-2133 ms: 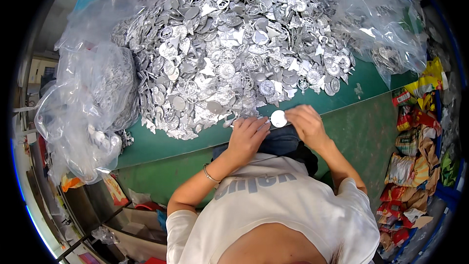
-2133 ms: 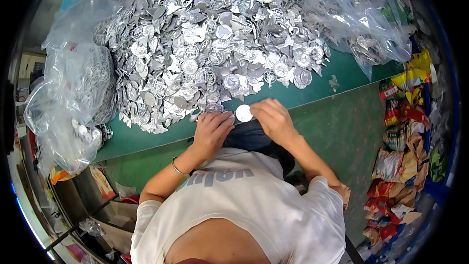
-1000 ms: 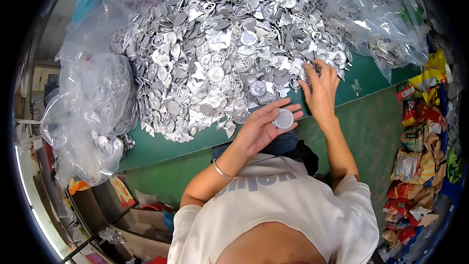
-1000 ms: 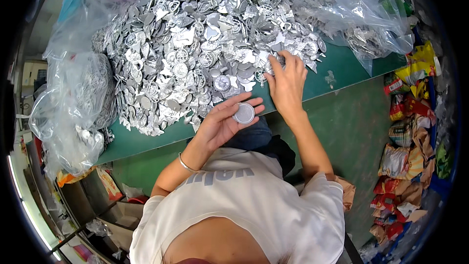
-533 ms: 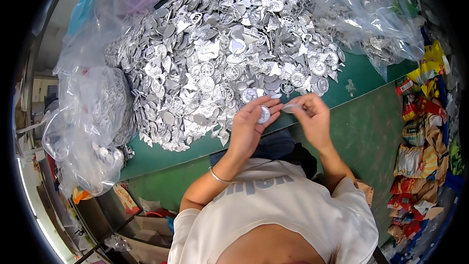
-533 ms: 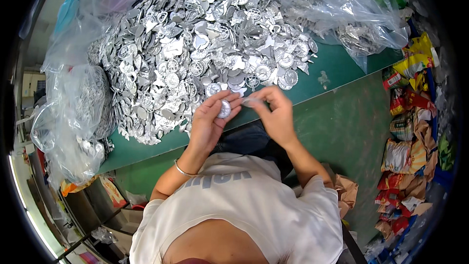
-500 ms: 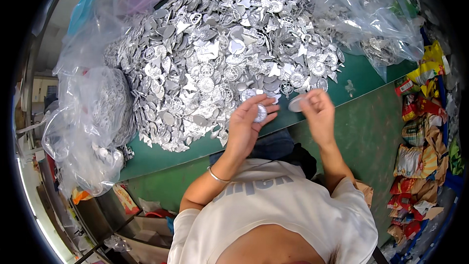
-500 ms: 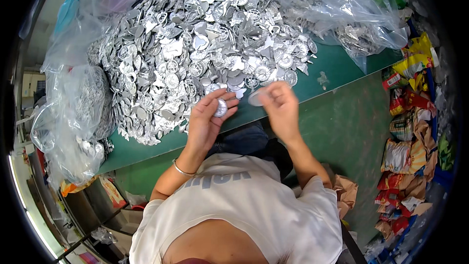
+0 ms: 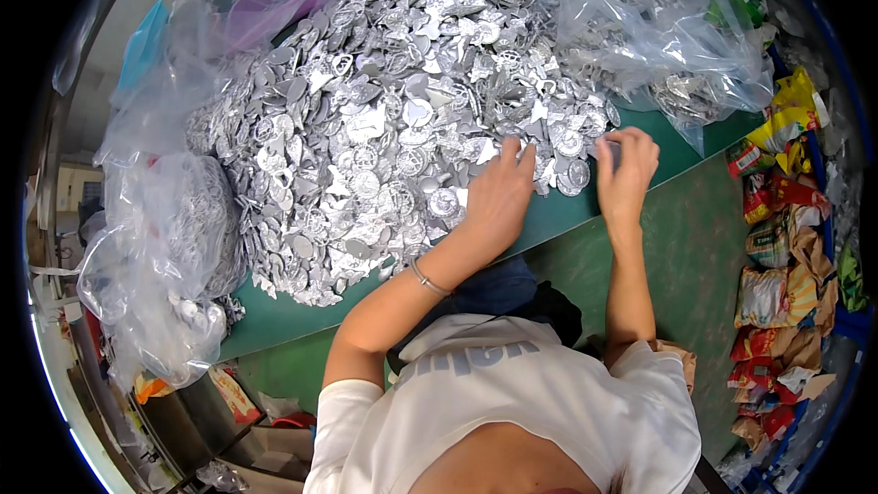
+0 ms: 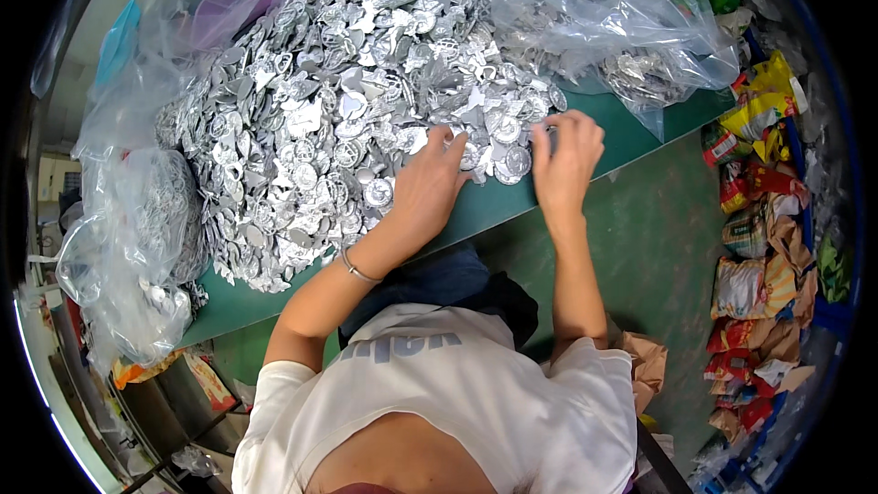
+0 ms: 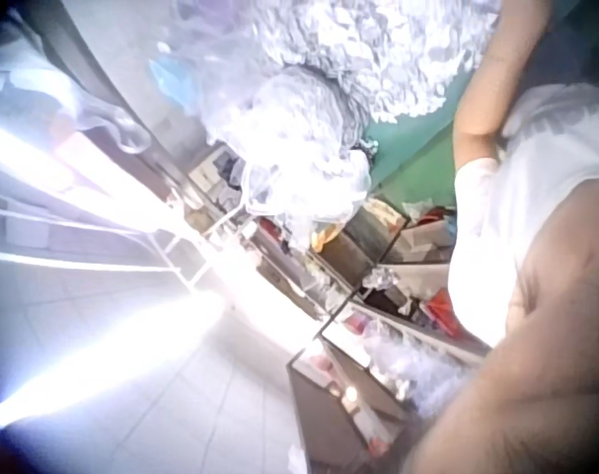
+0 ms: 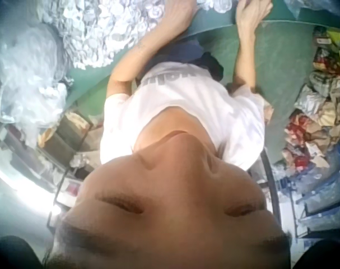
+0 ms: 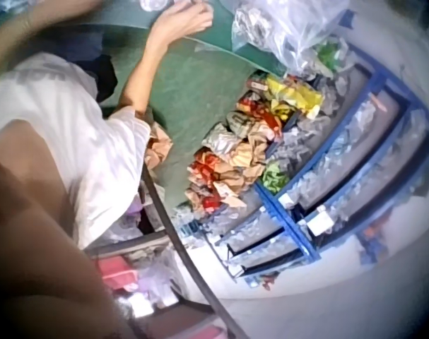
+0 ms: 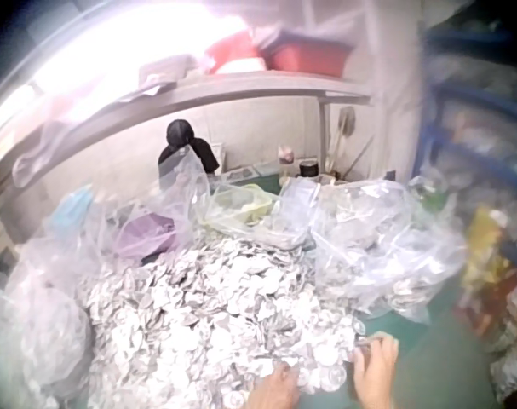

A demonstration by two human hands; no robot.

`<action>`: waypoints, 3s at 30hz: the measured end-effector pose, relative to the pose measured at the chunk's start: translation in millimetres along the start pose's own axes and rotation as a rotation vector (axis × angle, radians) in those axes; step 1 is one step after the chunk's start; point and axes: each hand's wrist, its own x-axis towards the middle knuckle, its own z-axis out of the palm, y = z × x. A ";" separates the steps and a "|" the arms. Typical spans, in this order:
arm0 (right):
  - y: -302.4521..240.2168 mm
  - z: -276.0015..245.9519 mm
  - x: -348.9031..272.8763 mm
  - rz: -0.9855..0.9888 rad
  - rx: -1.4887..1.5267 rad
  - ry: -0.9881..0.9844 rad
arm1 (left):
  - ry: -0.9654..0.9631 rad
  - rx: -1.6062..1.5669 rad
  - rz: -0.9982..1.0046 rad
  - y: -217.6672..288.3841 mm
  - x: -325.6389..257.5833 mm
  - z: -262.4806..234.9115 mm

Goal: The person sorts small circular metal pieces from a large pile, picking them up individually or in small groups and placing them into clear plastic bags or containers on a table.

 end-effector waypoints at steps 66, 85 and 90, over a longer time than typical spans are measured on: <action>-30.3 -24.0 -12.9 -0.275 0.444 -0.130 | -0.334 -1.905 -1.079 18.7 8.9 -5.2; 64.0 -4.1 34.4 0.464 0.983 -0.057 | 0.014 -0.143 -0.015 -4.7 77.6 1.0; 55.0 -22.9 10.0 0.836 1.779 -0.268 | 0.064 -0.163 -0.030 -11.9 68.4 -9.7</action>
